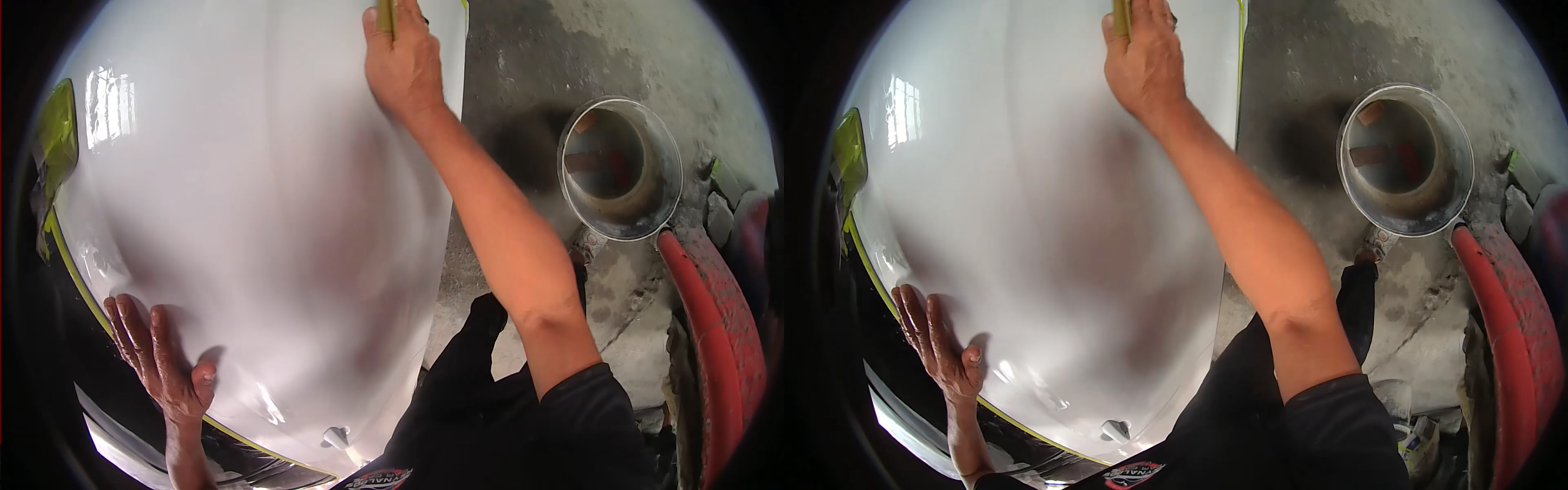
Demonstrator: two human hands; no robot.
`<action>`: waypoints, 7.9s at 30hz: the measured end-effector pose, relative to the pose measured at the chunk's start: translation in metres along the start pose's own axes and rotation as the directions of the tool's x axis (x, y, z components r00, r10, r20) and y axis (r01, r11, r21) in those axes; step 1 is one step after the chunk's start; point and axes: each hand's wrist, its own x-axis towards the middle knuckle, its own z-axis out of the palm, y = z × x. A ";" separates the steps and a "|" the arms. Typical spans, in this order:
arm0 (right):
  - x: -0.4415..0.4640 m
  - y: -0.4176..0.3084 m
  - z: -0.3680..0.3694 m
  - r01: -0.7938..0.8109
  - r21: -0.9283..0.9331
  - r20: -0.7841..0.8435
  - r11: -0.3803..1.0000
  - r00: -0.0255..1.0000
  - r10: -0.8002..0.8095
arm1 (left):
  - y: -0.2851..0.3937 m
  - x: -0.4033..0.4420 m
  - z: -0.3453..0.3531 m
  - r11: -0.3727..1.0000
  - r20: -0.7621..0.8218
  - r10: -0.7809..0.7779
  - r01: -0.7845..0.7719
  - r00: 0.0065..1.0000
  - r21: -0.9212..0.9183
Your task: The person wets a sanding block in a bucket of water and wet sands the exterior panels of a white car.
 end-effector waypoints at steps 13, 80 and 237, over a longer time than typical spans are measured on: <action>-0.012 -0.012 0.005 0.045 -0.036 0.080 0.998 0.996 -0.042 | 0.001 0.005 0.000 1.000 -0.014 0.013 -0.013 1.000 -0.022; -0.271 0.083 -0.011 -0.364 0.083 -0.002 0.928 0.931 0.366 | 0.008 0.014 0.004 0.998 -0.104 -0.022 0.028 0.994 0.056; -0.178 0.135 -0.035 -0.329 0.029 0.043 0.944 0.944 0.327 | -0.059 -0.089 -0.016 0.942 0.174 -0.082 0.019 0.981 0.335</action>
